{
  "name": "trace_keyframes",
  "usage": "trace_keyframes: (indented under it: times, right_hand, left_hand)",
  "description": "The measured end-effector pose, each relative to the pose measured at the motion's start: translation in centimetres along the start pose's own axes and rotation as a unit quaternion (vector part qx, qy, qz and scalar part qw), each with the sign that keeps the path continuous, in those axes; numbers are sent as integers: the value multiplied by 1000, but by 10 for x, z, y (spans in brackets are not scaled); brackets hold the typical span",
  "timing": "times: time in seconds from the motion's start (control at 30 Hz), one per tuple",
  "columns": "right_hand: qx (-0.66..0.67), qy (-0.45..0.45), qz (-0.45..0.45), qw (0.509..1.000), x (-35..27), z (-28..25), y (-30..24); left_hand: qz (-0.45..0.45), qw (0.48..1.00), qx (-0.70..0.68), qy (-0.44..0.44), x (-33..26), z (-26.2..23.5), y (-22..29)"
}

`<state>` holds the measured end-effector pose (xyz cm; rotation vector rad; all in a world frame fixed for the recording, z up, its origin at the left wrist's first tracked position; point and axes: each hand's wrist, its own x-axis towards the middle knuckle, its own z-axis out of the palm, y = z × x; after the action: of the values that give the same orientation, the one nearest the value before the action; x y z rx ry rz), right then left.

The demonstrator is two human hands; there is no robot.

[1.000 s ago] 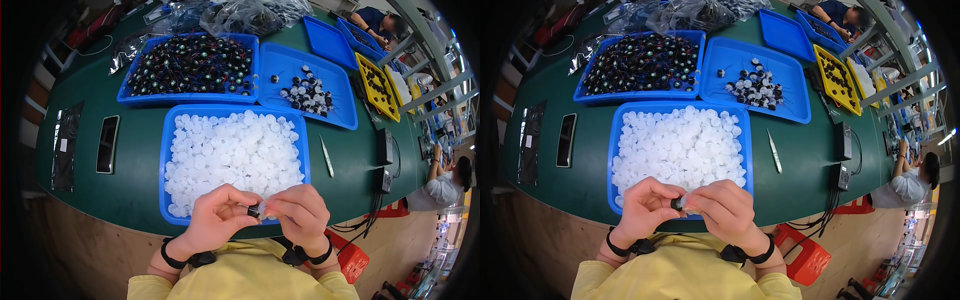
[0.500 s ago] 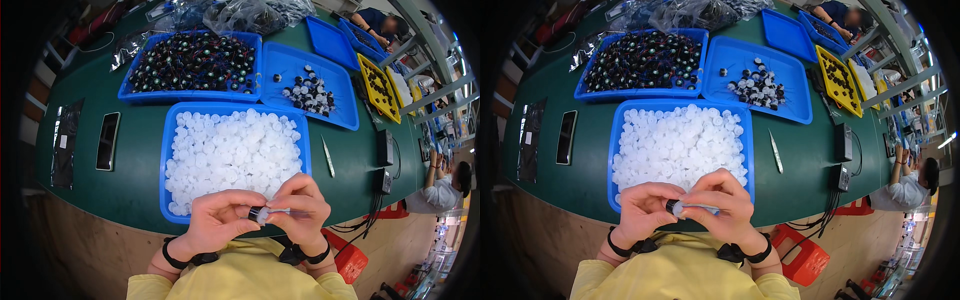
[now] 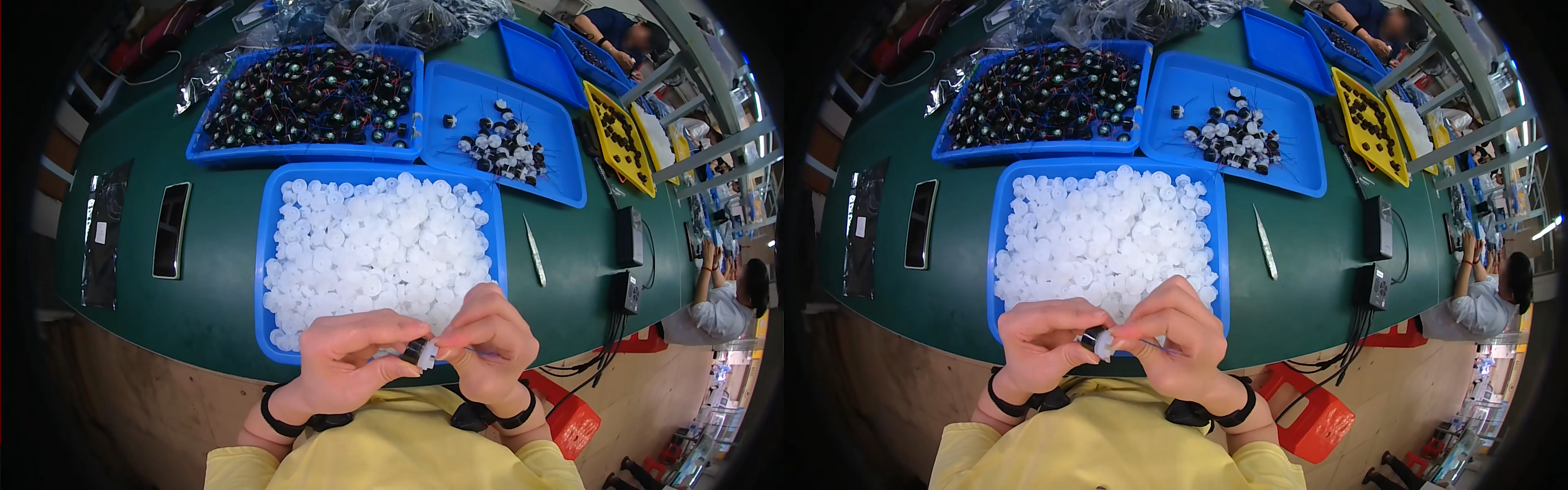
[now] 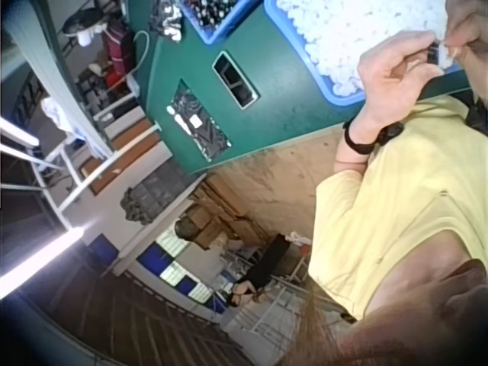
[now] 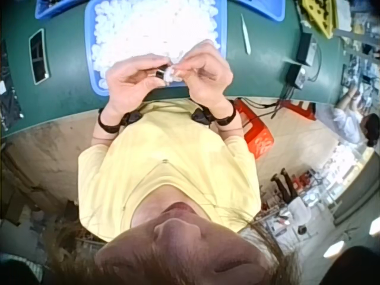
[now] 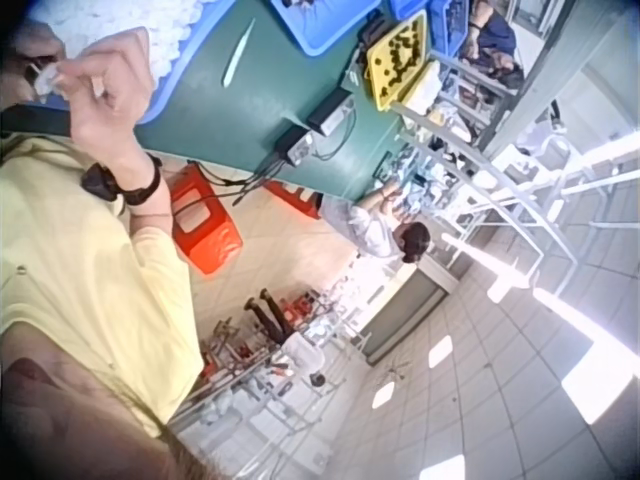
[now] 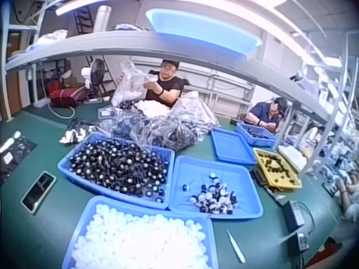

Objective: Assembling small plastic caps by inserting metal wires using a handheld tool.

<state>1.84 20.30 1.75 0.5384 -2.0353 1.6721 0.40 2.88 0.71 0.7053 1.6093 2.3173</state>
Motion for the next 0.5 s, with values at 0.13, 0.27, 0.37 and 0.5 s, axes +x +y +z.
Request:
trace_keyframes:
  times: [0.13, 0.27, 0.37, 0.5]
  right_hand:
    - [-110, 9, -97, 989, 1, -2, -3]
    - [-85, -8, -143, 986, 0, 1, 0]
    - [64, -10, 11, 998, 3, 6, -10]
    - [-7, -258, -6, 966, 18, -11, -14]
  left_hand:
    - [-13, 1000, 10, -9, -3, 0, 3]
    - [-59, 986, -156, -1, -4, 3, 4]
    - [-75, 967, -239, -53, -1, -4, 3]
    - [-150, 969, -188, -50, -7, -3, 14]
